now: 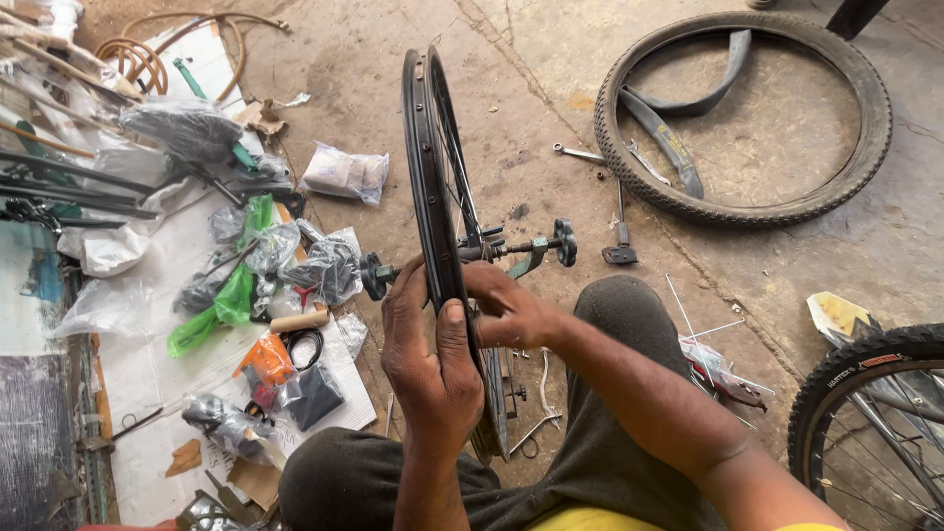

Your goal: The person inserts and threads spokes into a bicycle wheel rim by hand while sitting on the ground.

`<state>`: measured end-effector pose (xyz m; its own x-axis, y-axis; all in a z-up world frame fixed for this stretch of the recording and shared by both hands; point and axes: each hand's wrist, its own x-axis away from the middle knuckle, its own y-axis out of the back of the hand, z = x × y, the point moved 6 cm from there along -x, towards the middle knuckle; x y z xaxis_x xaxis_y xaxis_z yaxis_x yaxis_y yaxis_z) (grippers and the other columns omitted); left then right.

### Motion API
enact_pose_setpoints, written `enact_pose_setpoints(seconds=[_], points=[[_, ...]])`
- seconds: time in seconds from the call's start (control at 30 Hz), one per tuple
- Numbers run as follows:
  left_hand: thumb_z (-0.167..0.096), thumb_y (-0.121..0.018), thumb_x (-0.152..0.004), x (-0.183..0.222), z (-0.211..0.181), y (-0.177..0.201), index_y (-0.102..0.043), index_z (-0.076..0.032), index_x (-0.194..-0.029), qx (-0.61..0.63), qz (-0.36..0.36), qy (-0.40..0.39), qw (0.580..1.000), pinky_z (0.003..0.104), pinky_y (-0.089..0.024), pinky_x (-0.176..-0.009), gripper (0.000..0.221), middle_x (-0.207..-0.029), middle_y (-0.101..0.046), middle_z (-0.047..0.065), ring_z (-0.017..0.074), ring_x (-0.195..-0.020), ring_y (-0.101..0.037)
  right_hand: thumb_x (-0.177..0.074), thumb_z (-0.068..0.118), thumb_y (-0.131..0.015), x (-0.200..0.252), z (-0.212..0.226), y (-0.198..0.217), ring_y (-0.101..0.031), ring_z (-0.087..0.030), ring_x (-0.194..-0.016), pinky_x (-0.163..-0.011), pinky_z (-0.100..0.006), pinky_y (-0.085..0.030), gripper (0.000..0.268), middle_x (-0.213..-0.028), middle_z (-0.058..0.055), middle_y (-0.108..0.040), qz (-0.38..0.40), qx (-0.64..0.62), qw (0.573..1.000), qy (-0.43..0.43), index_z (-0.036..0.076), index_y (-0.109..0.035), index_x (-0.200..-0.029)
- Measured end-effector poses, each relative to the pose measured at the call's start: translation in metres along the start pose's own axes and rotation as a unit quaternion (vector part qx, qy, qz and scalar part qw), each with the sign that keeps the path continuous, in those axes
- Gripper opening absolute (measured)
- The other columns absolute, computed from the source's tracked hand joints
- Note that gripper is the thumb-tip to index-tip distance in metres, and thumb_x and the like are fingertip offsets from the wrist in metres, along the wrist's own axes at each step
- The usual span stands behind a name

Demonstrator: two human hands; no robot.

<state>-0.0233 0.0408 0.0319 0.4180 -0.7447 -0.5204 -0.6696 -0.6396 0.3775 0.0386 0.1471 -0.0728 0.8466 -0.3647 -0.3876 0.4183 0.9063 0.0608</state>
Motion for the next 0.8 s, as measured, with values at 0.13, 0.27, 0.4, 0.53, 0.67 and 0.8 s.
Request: enact_pose_setpoints(seconds=[0.13,0.27,0.4,0.53,0.67,0.8], points=[[-0.015,-0.052,-0.108,-0.002,0.003,0.001,-0.056,0.004,-0.139,0.012,0.007,0.004,1.000,0.049,-0.049,-0.113,0.037,-0.140,-0.063,0.022,0.0351,-0.135,-0.061,-0.091,0.050,-0.069,-0.001,0.001,0.007,-0.064,-0.022,-0.104,-0.096,-0.042,-0.061,0.054,-0.110,-0.007,-0.065,-0.001,-0.049,0.999,0.008,0.006,-0.065,-0.122],[-0.016,-0.052,-0.109,-0.002,0.004,0.000,-0.057,0.003,-0.139,0.003,0.003,-0.002,1.000,0.047,-0.052,-0.111,0.036,-0.138,-0.064,0.020,0.0334,-0.132,-0.063,-0.092,0.040,-0.080,0.002,0.011,0.009,-0.065,-0.021,-0.113,-0.105,-0.043,-0.059,0.054,-0.119,-0.010,-0.066,-0.047,-0.162,0.985,0.039,0.003,-0.064,-0.128],[-0.018,-0.052,-0.108,0.000,0.005,-0.001,-0.055,0.004,-0.140,0.018,0.007,0.020,1.000,0.046,-0.054,-0.106,0.039,-0.136,-0.063,0.020,0.0326,-0.127,-0.064,-0.094,0.031,-0.080,0.006,0.018,0.007,-0.064,-0.018,-0.112,-0.106,-0.039,-0.057,0.045,-0.118,-0.009,-0.064,-0.087,-0.143,0.983,0.082,0.003,-0.064,-0.125],[-0.018,-0.050,-0.109,0.000,0.002,0.000,-0.055,0.003,-0.140,-0.007,0.009,0.008,1.000,0.046,-0.053,-0.106,0.038,-0.134,-0.064,0.020,0.0333,-0.127,-0.063,-0.098,0.014,-0.082,0.006,0.019,0.007,-0.067,-0.017,-0.103,-0.094,-0.034,-0.060,0.022,-0.110,-0.012,-0.069,-0.111,-0.251,0.956,0.108,0.002,-0.070,-0.111],[-0.020,-0.046,-0.110,0.002,0.005,-0.001,-0.052,0.004,-0.142,-0.032,0.019,0.016,0.999,0.046,-0.052,-0.104,0.041,-0.133,-0.063,0.020,0.0335,-0.126,-0.061,-0.094,0.015,-0.082,0.007,0.023,0.003,-0.068,-0.020,-0.116,-0.105,-0.038,-0.061,0.022,-0.125,-0.015,-0.068,-0.103,-0.233,0.957,0.136,0.000,-0.070,-0.106],[-0.020,-0.044,-0.112,0.001,0.003,-0.004,-0.052,0.005,-0.143,-0.050,0.011,-0.010,0.999,0.049,-0.049,-0.109,0.041,-0.137,-0.062,0.022,0.0361,-0.130,-0.058,-0.098,0.020,-0.078,0.012,0.031,0.006,-0.066,-0.027,-0.131,-0.115,-0.042,-0.059,0.021,-0.139,-0.019,-0.064,-0.213,-0.045,0.956,0.197,0.002,-0.070,-0.106]])
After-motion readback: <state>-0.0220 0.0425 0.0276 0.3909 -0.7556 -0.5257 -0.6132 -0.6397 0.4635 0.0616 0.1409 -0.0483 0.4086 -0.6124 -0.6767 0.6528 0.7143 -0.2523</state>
